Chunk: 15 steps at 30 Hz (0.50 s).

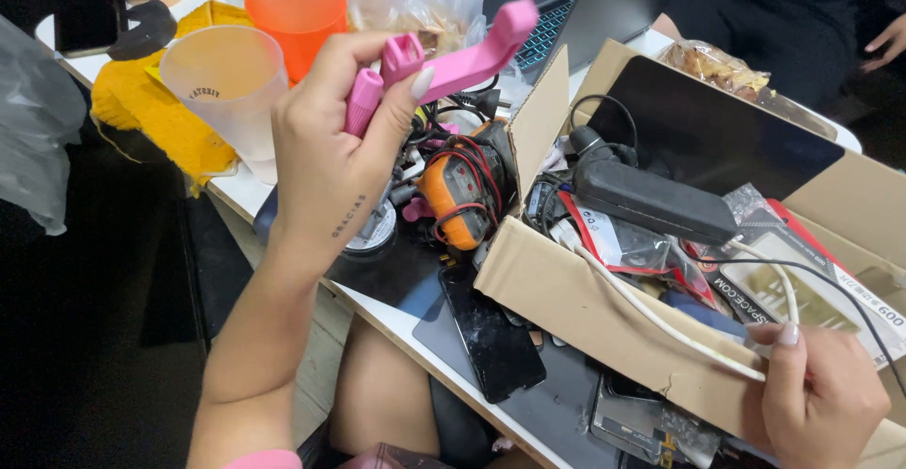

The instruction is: Sorting through a box of miscellaneous electronic parts, tools, and accessories on a repair bench.

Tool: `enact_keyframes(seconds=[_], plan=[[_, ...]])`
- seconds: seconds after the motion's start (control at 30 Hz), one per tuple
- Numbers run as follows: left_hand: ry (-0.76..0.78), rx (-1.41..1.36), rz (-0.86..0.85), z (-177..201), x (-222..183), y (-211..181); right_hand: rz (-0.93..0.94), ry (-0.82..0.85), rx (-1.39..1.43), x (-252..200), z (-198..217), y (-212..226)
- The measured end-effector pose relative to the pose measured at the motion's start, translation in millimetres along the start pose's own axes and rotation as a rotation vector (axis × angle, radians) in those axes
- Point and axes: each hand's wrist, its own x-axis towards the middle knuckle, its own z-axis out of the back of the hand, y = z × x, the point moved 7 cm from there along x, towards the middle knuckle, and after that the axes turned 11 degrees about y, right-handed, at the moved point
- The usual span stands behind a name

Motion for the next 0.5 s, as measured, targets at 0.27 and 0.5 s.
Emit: enact_keyframes(seconds=[0.27, 0.5], plan=[[0.22, 0.557, -0.177, -61.0, -6.9, 68.2, 0.054, -0.006, 0.01, 5.8, 2.9, 9.1], [0.417, 0.663, -0.131, -87.4, -0.2, 84.1, 0.116, -0.023, 0.05, 10.8, 8.7, 19.0]])
